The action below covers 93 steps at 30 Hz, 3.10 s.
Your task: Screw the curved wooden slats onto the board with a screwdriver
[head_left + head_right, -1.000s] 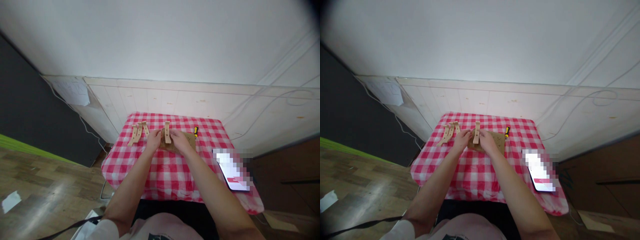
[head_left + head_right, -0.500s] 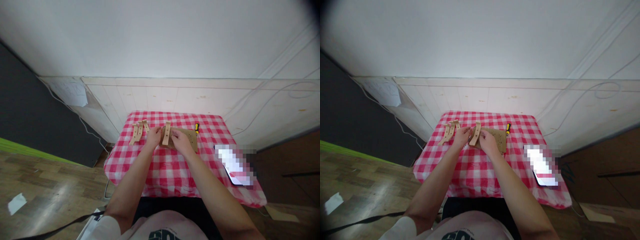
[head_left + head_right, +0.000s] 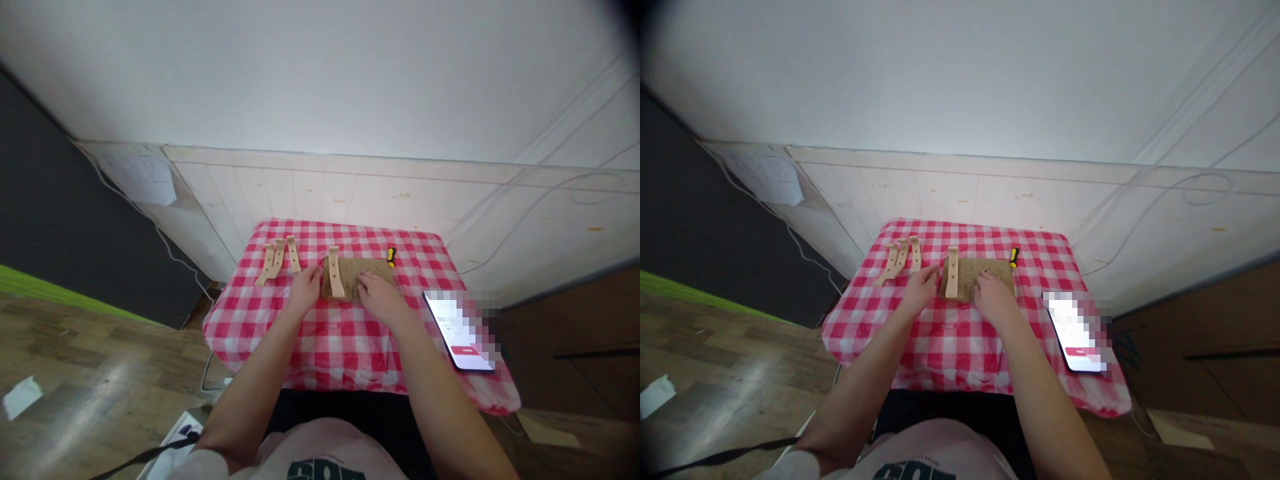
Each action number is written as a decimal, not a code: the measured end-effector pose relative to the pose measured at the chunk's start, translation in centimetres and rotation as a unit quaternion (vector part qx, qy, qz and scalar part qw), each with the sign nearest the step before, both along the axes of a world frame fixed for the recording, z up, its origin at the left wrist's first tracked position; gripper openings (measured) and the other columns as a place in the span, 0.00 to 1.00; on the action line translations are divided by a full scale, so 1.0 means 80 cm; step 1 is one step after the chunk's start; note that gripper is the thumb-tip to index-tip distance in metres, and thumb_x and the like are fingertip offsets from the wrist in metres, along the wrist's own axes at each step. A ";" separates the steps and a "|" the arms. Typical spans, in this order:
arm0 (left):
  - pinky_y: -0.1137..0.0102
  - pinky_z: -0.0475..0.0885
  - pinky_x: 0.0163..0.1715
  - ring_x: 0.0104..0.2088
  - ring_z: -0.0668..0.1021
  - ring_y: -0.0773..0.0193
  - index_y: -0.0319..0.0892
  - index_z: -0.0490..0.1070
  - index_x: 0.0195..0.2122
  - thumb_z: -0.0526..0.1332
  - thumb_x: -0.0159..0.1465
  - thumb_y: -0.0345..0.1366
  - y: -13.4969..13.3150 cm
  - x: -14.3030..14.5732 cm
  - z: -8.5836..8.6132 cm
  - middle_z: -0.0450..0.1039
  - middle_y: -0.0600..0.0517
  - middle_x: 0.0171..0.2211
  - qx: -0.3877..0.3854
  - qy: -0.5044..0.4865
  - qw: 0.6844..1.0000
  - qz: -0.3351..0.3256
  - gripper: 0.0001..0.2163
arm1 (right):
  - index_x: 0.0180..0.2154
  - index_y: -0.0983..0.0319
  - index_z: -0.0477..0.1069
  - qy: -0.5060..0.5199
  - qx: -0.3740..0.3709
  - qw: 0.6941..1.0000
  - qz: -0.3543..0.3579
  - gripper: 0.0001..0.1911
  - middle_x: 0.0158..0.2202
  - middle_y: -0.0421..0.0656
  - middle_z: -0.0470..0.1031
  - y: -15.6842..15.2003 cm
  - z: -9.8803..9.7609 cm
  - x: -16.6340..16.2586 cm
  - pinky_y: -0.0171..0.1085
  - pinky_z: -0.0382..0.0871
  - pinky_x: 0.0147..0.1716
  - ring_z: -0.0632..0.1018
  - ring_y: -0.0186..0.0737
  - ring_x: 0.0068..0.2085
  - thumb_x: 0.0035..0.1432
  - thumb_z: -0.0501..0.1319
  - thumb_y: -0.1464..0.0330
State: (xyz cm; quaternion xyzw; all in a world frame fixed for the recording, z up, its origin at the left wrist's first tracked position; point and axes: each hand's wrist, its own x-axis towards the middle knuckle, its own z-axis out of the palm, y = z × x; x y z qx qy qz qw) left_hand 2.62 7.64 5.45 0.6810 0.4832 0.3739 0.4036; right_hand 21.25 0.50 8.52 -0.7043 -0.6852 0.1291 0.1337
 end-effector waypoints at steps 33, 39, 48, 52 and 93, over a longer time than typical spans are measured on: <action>0.66 0.69 0.42 0.42 0.77 0.57 0.45 0.73 0.49 0.47 0.65 0.29 -0.034 -0.068 -0.007 0.72 0.43 0.48 0.083 0.378 0.921 -0.042 0.18 | 0.45 0.67 0.75 0.051 0.053 0.984 -0.162 0.19 0.47 0.53 0.77 0.060 -0.019 0.122 0.42 0.66 0.48 0.76 0.47 0.48 0.58 0.51 0.68; 0.68 0.70 0.40 0.39 0.77 0.60 0.44 0.74 0.43 0.49 0.65 0.29 -0.036 -0.071 0.004 0.73 0.45 0.46 0.092 0.373 0.922 -0.047 0.15 | 0.45 0.63 0.75 0.034 0.029 0.967 -0.252 0.20 0.44 0.53 0.77 0.076 -0.062 0.131 0.41 0.68 0.41 0.77 0.47 0.45 0.60 0.51 0.60; 0.74 0.69 0.27 0.26 0.73 0.68 0.39 0.75 0.34 0.60 0.60 0.39 -0.002 -0.007 0.023 0.73 0.52 0.28 0.148 -0.080 0.983 0.078 0.08 | 0.46 0.65 0.74 0.025 -0.018 0.955 -0.296 0.27 0.42 0.60 0.77 0.072 -0.072 0.146 0.45 0.70 0.38 0.78 0.54 0.44 0.55 0.55 0.52; 0.73 0.70 0.31 0.30 0.74 0.67 0.39 0.75 0.30 0.57 0.61 0.35 0.023 0.029 0.013 0.73 0.51 0.28 0.164 -0.103 0.977 0.087 0.08 | 0.40 0.66 0.77 0.004 -0.022 0.950 -0.311 0.23 0.38 0.61 0.78 0.067 -0.070 0.137 0.48 0.70 0.37 0.79 0.56 0.41 0.54 0.56 0.54; 0.73 0.72 0.32 0.32 0.79 0.66 0.41 0.74 0.39 0.54 0.66 0.39 0.037 0.020 -0.014 0.79 0.51 0.33 0.226 0.106 0.968 -0.019 0.11 | 0.52 0.62 0.59 0.273 0.034 0.960 -0.047 0.20 0.35 0.45 0.77 0.048 -0.014 0.006 0.36 0.67 0.28 0.76 0.36 0.25 0.66 0.46 0.57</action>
